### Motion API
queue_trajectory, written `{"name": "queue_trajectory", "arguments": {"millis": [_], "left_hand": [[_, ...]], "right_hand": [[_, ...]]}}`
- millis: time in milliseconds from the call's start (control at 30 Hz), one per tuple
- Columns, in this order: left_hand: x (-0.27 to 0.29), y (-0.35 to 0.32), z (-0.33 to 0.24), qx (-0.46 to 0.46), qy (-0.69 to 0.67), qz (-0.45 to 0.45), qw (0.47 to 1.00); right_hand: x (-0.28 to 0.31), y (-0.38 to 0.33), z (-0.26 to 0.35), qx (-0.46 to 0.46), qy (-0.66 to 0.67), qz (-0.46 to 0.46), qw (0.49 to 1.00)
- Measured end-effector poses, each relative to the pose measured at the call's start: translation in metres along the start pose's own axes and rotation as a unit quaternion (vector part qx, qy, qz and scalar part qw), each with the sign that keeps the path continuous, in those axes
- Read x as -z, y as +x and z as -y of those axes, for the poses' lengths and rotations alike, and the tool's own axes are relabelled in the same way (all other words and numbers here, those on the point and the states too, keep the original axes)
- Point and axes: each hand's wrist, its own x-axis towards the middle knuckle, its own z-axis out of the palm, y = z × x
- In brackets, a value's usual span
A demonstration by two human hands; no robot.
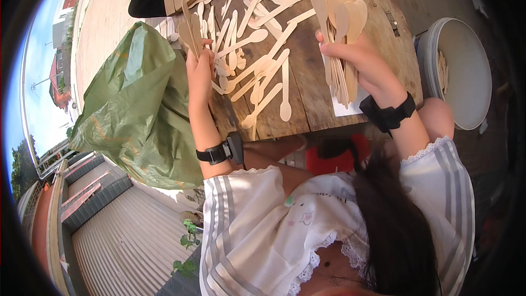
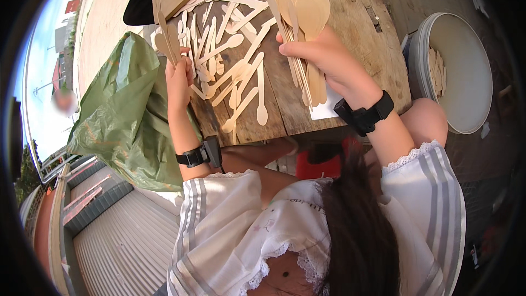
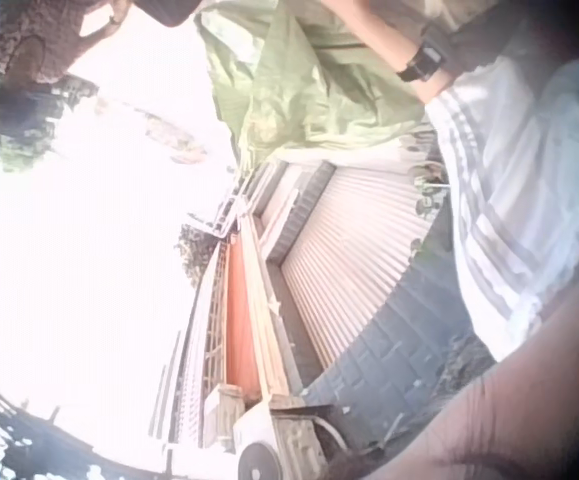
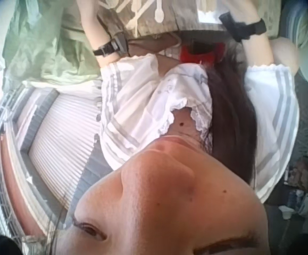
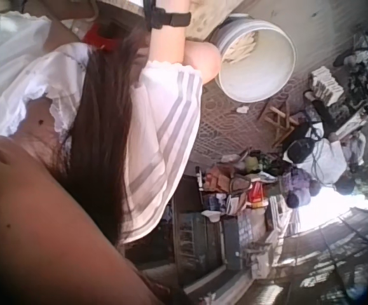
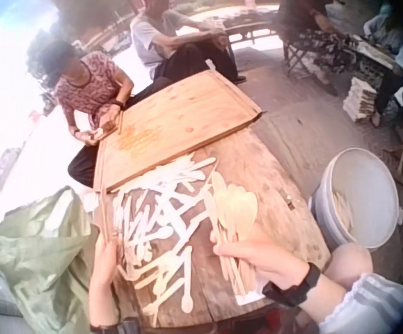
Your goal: Sorting and stacking unfinished wooden spoons at a workstation.
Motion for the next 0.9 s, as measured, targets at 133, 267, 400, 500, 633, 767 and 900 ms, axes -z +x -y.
{"name": "queue_trajectory", "arguments": {"millis": [133, 267, 400, 500, 633, 767, 900], "left_hand": [[-0.021, 0.007, 0.006, -0.188, 0.440, -0.033, 0.878], [-0.024, 0.020, 0.017, -0.238, 0.494, -0.012, 0.836], [-0.020, 0.021, 0.018, -0.263, 0.477, -0.021, 0.838], [-0.011, 0.023, 0.022, -0.253, 0.361, -0.061, 0.895], [0.014, 0.024, 0.028, -0.179, 0.133, -0.143, 0.964], [0.037, 0.038, 0.040, -0.206, -0.097, -0.210, 0.951], [0.029, 0.045, 0.038, -0.181, -0.240, -0.194, 0.934]], "right_hand": [[-0.003, 0.003, -0.001, -0.006, -0.015, 0.001, 1.000], [-0.003, 0.005, -0.003, -0.018, -0.032, 0.003, 0.999], [0.002, 0.007, -0.007, -0.014, -0.024, -0.001, 1.000], [-0.003, 0.006, -0.006, -0.011, -0.027, -0.015, 0.999], [-0.006, 0.005, -0.006, -0.018, -0.025, -0.038, 0.999], [-0.005, 0.006, -0.009, -0.023, -0.035, -0.032, 0.999], [0.002, 0.009, -0.014, -0.049, -0.031, -0.019, 0.998]]}}
